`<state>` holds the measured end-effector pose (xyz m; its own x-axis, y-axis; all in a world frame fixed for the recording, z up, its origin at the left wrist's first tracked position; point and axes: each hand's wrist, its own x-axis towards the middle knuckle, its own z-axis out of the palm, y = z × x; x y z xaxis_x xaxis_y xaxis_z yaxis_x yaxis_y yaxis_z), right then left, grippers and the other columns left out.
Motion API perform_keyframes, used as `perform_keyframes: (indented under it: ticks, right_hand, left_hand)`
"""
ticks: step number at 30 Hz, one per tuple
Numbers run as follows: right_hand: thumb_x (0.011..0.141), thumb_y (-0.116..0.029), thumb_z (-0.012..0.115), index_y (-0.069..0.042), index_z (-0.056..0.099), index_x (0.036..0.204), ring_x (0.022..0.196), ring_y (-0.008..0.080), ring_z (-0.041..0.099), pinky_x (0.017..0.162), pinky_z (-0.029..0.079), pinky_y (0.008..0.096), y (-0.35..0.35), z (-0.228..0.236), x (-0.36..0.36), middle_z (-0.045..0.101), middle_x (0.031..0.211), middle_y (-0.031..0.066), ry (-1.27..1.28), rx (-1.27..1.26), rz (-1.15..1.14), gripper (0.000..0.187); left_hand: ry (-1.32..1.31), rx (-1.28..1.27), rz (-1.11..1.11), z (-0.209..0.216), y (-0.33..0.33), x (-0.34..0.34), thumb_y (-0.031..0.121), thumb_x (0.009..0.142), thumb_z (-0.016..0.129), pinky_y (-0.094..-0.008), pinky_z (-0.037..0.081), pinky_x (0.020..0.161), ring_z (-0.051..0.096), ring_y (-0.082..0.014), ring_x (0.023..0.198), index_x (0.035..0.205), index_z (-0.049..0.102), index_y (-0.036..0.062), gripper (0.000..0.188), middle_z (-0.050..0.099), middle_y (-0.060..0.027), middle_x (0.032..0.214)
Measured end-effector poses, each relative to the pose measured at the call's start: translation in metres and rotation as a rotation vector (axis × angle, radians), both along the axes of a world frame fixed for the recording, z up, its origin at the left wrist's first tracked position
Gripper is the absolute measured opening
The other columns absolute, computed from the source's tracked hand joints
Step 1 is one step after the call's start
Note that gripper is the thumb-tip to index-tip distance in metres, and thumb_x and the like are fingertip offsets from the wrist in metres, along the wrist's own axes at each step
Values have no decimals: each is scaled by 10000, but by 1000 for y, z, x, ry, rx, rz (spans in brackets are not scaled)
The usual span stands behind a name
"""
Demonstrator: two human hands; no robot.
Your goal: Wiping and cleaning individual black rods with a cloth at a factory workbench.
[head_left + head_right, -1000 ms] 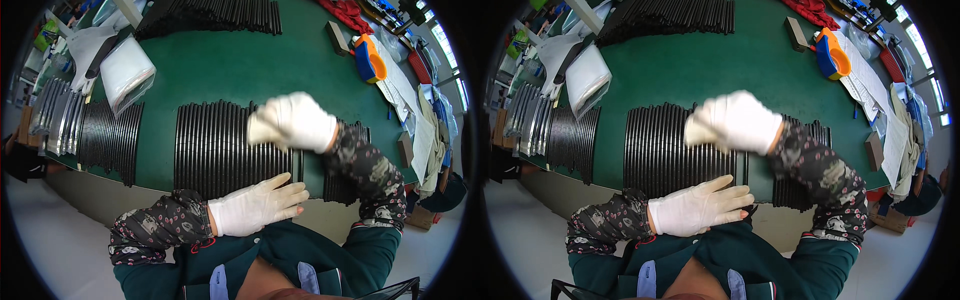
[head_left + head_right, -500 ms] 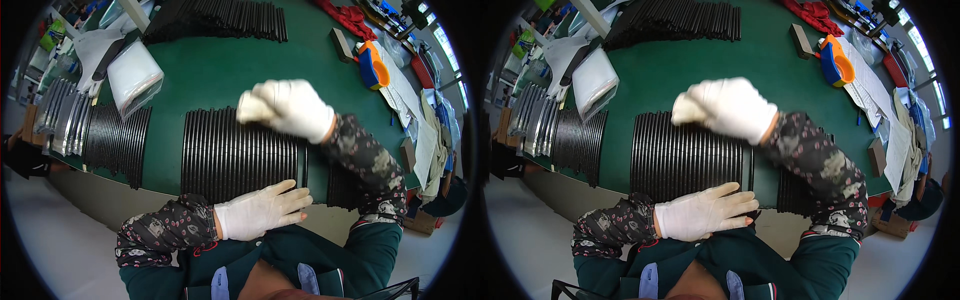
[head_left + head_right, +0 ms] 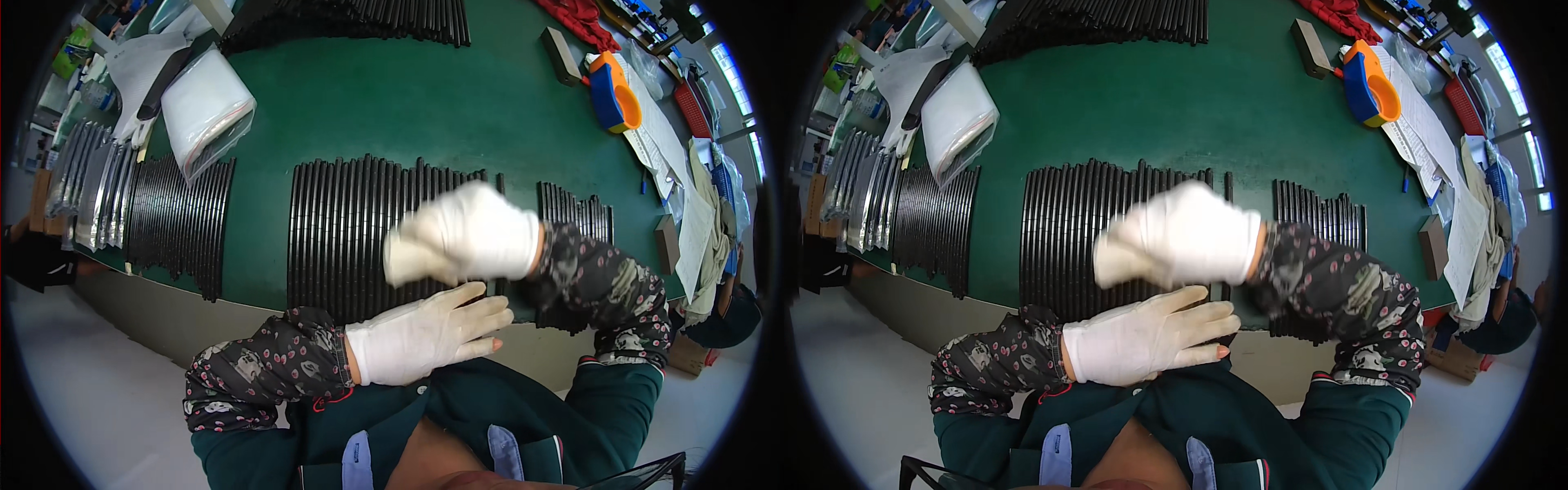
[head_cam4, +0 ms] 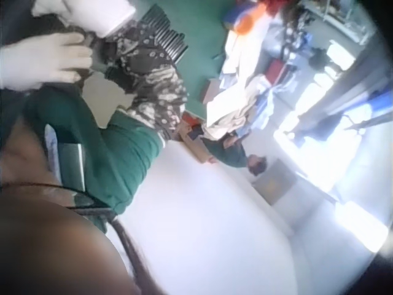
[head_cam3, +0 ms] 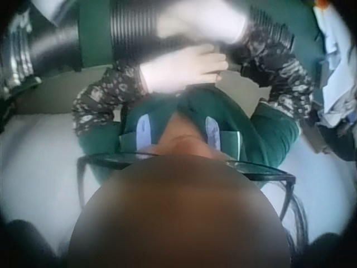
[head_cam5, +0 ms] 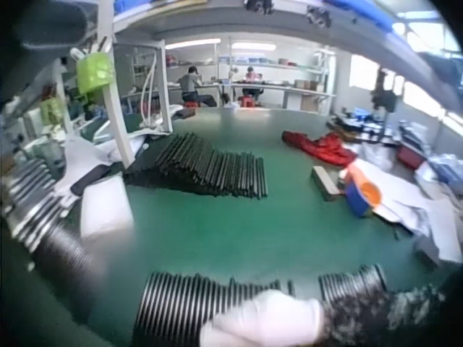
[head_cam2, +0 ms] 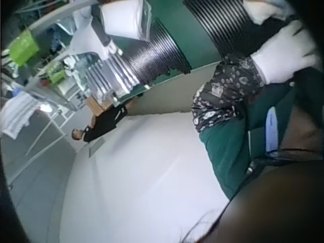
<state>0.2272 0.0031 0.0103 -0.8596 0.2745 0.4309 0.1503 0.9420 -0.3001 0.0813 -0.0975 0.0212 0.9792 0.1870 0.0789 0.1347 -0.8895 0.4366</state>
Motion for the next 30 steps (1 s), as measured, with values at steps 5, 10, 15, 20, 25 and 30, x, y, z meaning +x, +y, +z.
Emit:
perform_keyframes:
  ticks: [5, 10, 15, 20, 25, 30]
  right_hand:
    - [704, -136, 680, -67, 605, 822, 661, 230, 664, 566, 537, 338, 51, 30, -1, 633, 712, 71, -213, -218, -420, 157]
    - [656, -140, 709, -57, 589, 1042, 667, 226, 660, 588, 539, 312, -6, 6, -3, 643, 775, 43, -9, 106, 44, 413]
    - [734, -232, 713, -68, 598, 928, 621, 228, 654, 556, 531, 310, 57, 19, -3, 624, 681, 68, -155, -63, -377, 279]
    - [723, -152, 656, -115, 621, 926, 672, 227, 677, 594, 558, 356, -7, 6, 4, 640, 732, 76, -96, -43, 19, 210]
    - [820, -178, 624, -90, 604, 936, 739, 284, 660, 655, 530, 366, 66, 31, 16, 658, 780, 83, -102, -26, -548, 147]
    - [835, -259, 663, -117, 605, 995, 763, 316, 657, 654, 519, 396, 45, 50, 50, 663, 806, 118, 112, -13, -706, 222]
  left_hand:
    - [6, 13, -25, 2, 12, -1, 258, 652, 747, -442, 256, 1133, 335, -282, 1361, 1297, 518, 79, 707, 408, -158, 1428]
    - [0, -21, 5, 1, -1, 2, 203, 665, 693, -432, 239, 1146, 313, -276, 1373, 1270, 545, 66, 637, 409, -144, 1418]
    - [19, 10, -22, 3, 11, -2, 263, 640, 750, -438, 264, 1123, 335, -289, 1357, 1277, 527, 58, 705, 410, -151, 1419]
    - [26, -21, -2, 4, 1, 2, 254, 663, 744, -439, 261, 1127, 332, -289, 1359, 1269, 530, 57, 672, 411, -154, 1416]
    - [32, -89, -33, 7, 9, 3, 348, 653, 770, -466, 244, 1127, 318, -301, 1365, 1309, 480, 65, 771, 379, -170, 1427]
    - [-84, -19, 28, 23, 20, 20, 394, 693, 756, -496, 259, 1106, 335, -304, 1353, 1333, 462, 48, 785, 371, -166, 1423]
